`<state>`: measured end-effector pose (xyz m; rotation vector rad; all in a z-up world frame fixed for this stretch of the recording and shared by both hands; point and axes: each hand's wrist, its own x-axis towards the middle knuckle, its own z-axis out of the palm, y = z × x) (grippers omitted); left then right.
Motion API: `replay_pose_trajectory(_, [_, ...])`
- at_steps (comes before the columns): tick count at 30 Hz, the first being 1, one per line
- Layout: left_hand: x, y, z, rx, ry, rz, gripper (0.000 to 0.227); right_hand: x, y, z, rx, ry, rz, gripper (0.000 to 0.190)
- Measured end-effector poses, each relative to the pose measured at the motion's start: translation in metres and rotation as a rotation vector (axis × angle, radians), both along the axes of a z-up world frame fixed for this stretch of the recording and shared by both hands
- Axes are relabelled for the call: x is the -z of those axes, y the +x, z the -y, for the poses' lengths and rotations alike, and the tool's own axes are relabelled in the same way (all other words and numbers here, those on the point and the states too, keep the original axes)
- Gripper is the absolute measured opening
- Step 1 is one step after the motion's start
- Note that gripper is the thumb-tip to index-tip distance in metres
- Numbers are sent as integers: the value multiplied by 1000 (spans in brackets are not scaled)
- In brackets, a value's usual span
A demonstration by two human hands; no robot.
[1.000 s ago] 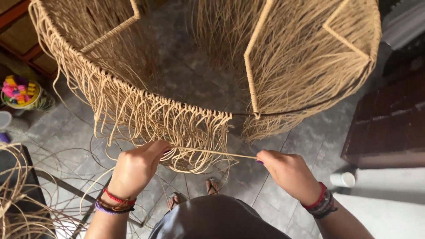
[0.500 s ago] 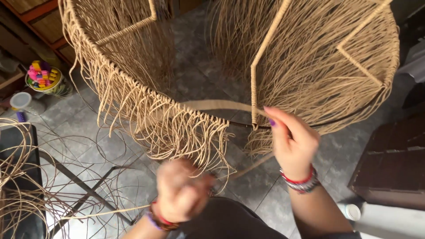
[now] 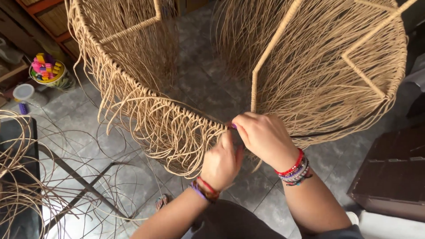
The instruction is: Weaving and knotting straw strands onto a circular frame to create a decorative furniture item.
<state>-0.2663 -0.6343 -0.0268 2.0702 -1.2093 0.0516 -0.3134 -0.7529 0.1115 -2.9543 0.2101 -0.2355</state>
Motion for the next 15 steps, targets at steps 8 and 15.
replay_pose_trajectory(8, [19,1,-23,251,-196,-1248,31,52,-59,-58,148,600,522,55])
replay_pose_trajectory(15, [-57,14,-62,361,-218,2,12,67,-66,-34,119,787,236,34])
